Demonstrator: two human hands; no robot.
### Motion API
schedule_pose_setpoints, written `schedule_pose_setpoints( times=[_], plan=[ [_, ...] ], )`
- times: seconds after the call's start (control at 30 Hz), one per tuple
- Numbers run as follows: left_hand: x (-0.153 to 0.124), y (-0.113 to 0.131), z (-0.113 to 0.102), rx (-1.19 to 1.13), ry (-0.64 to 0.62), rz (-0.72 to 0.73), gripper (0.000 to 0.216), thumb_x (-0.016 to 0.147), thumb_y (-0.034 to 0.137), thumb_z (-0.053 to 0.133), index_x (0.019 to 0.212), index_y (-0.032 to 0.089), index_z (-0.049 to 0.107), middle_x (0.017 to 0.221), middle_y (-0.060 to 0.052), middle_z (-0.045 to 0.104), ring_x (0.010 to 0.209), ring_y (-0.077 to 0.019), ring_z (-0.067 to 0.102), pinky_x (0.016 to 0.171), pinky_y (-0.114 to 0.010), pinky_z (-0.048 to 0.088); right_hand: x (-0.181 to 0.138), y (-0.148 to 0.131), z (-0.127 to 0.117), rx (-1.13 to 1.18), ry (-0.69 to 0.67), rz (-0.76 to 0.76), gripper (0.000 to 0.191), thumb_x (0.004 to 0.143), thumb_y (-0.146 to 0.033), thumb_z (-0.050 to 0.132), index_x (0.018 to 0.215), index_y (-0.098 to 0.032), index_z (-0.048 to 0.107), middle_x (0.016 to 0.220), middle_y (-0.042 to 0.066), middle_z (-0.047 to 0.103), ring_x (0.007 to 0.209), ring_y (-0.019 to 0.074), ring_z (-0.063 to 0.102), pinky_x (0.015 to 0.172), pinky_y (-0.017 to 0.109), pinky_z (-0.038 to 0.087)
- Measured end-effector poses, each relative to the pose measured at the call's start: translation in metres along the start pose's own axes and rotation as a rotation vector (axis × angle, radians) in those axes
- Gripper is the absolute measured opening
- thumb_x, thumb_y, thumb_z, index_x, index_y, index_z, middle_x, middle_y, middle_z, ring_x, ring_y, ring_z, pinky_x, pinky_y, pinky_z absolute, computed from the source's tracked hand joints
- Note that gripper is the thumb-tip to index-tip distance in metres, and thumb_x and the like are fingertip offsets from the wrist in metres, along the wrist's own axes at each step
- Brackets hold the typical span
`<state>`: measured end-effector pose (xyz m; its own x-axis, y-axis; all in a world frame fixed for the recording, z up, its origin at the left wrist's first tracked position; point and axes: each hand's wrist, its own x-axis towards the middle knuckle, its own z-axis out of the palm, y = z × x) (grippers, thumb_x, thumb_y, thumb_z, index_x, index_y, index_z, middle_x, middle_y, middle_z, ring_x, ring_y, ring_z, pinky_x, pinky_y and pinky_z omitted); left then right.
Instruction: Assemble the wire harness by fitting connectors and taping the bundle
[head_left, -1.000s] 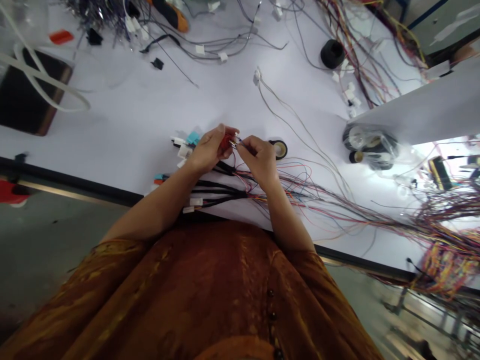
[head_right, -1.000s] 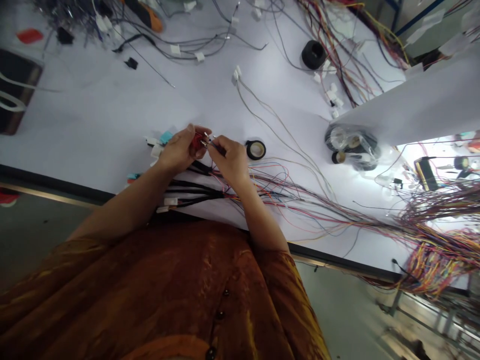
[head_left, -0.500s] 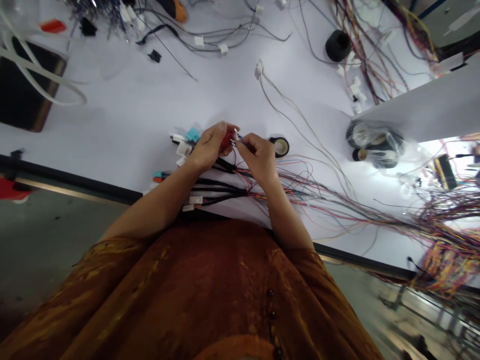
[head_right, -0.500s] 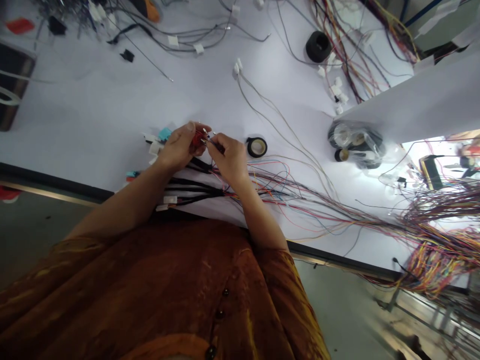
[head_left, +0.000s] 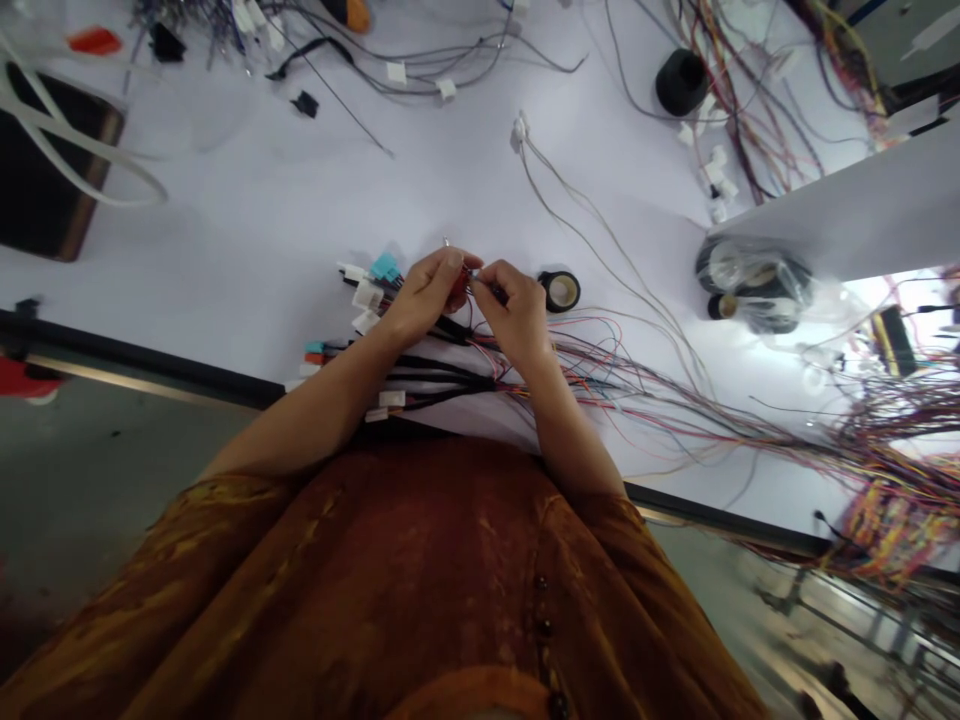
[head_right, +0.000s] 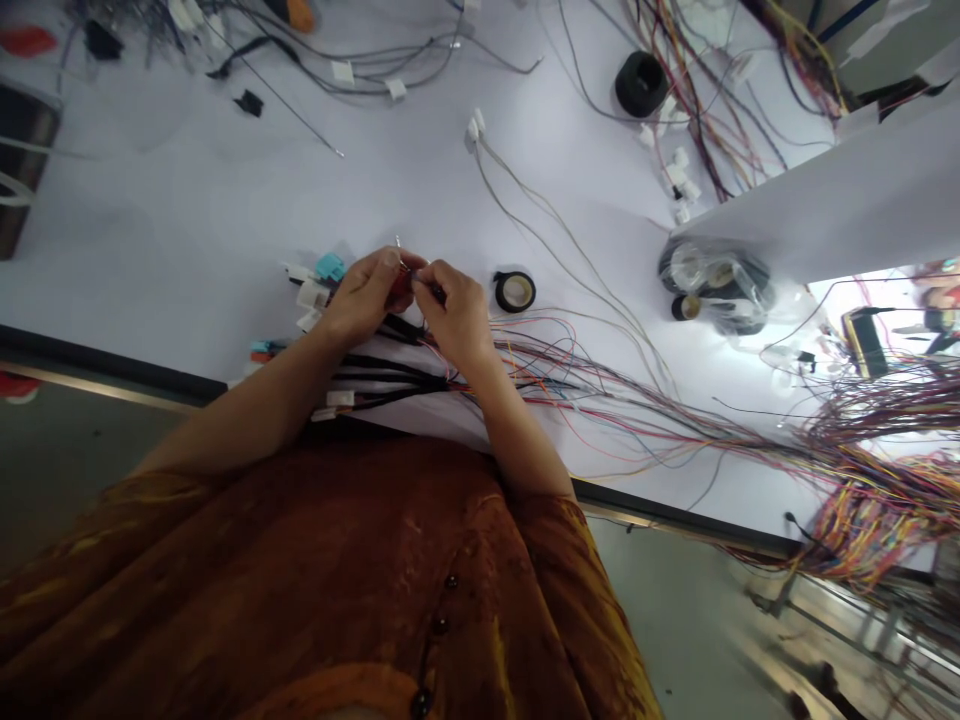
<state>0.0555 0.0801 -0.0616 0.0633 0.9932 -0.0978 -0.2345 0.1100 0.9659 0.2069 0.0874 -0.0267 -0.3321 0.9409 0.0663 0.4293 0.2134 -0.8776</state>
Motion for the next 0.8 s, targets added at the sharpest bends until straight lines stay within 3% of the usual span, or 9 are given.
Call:
schedule_pose_setpoints(
  times=[0.17,0.3,0.47,0.8],
  plan=[
    [0.003,-0.007,-0.002,-0.018,0.016,-0.01,0.049,0.082,0.065,0.073,0.073,0.02,0.054,0.06,0.004,0.042,0.05,-0.0064,0.04,0.046,-0.02,0.031,-0.001,-0.002,-0.006,-0.036,0.057,-0.05,0.015,0.094,-0.025,0.06,0.08,-0.023,0.054,0.081,0.0,0.055,0.079,0.0146,0.051,0.079,0.032,0.043],
    [0.005,-0.006,-0.002,-0.052,0.068,-0.056,0.047,0.087,0.066,0.066,0.078,0.02,0.059,0.063,0.002,0.047,0.051,-0.007,0.043,0.045,-0.02,0.033,-0.01,-0.016,-0.013,-0.07,0.154,-0.126,0.017,0.097,-0.025,0.056,0.08,-0.024,0.056,0.086,0.002,0.056,0.081,0.0156,0.053,0.081,0.032,0.045],
    [0.007,-0.001,-0.001,-0.086,0.104,-0.109,0.05,0.095,0.066,0.054,0.082,0.018,0.062,0.066,-0.001,0.053,0.048,-0.007,0.046,0.04,-0.021,0.031,-0.021,-0.025,-0.014,-0.157,-0.009,-0.113,0.018,0.097,-0.019,0.052,0.079,-0.023,0.055,0.083,0.001,0.057,0.076,0.0147,0.051,0.076,0.031,0.043],
    [0.006,0.013,0.006,-0.218,0.154,-0.236,0.049,0.101,0.058,0.05,0.078,0.016,0.062,0.058,0.003,0.046,0.04,-0.0033,0.038,0.036,-0.017,0.026,-0.019,-0.016,-0.008,-0.29,-0.013,-0.099,0.017,0.096,-0.017,0.052,0.08,-0.022,0.055,0.083,0.001,0.056,0.073,0.0137,0.05,0.071,0.029,0.042]
  ],
)
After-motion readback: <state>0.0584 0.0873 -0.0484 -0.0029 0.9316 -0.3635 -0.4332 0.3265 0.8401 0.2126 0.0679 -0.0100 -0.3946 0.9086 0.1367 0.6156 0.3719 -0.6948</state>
